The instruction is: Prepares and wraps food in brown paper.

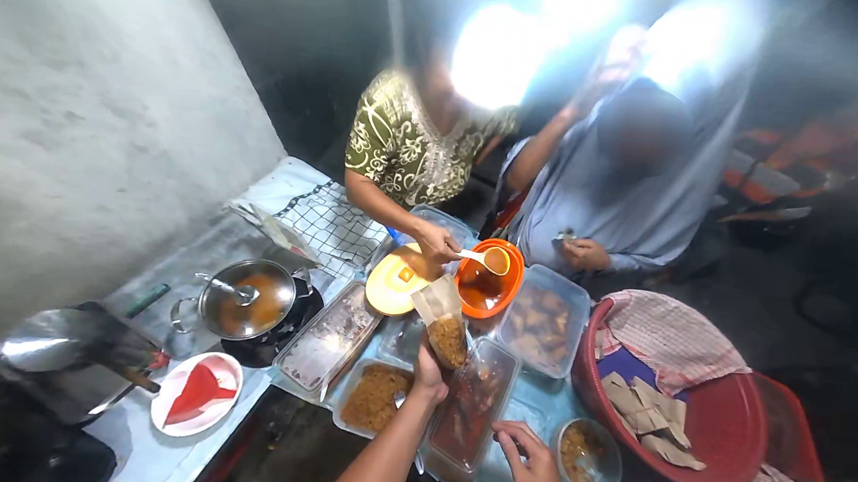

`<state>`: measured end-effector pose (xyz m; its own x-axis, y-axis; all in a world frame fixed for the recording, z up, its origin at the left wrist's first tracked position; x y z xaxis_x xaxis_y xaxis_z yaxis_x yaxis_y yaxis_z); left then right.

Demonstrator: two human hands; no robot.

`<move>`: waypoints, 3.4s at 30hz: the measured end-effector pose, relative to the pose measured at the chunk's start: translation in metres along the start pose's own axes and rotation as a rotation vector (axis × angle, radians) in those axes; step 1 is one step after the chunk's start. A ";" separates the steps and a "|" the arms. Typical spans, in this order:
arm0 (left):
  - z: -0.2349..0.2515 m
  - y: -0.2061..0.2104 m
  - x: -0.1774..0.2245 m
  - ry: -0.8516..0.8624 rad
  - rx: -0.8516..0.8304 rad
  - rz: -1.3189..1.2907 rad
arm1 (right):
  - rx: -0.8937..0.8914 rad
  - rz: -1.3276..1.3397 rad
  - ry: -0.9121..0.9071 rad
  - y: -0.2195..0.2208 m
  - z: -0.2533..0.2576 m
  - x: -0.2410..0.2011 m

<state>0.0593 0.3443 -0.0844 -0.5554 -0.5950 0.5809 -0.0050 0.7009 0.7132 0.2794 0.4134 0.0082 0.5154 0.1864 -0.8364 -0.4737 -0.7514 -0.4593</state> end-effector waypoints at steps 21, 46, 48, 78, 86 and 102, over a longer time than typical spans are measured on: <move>0.022 0.013 0.005 0.050 -0.051 -0.008 | -0.002 -0.038 0.015 -0.006 0.000 0.004; 0.007 -0.014 0.022 0.059 0.116 0.177 | -0.010 -0.086 0.016 -0.006 -0.006 0.011; 0.014 -0.020 0.019 0.094 0.018 0.119 | -0.012 -0.089 0.022 -0.006 -0.007 0.012; -0.010 0.008 0.026 0.091 -0.076 0.008 | -0.025 -0.113 0.013 -0.006 -0.012 0.008; -0.112 0.113 0.052 0.091 -0.274 -0.009 | 0.354 0.046 -0.572 -0.036 -0.024 -0.107; -0.253 0.205 0.077 0.253 -0.517 0.264 | 0.507 0.533 -0.724 -0.100 -0.090 -0.144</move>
<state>0.2258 0.3420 0.2058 -0.2688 -0.5466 0.7931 0.5428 0.5942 0.5935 0.3167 0.4052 0.2016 -0.3238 0.3698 -0.8709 -0.8464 -0.5246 0.0919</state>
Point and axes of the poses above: each hand's wrist, its own z-axis towards the middle knuckle, its own y-axis out of the palm, x = y × z, the point moved 10 cm from there along z, towards the middle knuckle, and after that the axes turned 12 degrees about y, right-handed, at the moved point
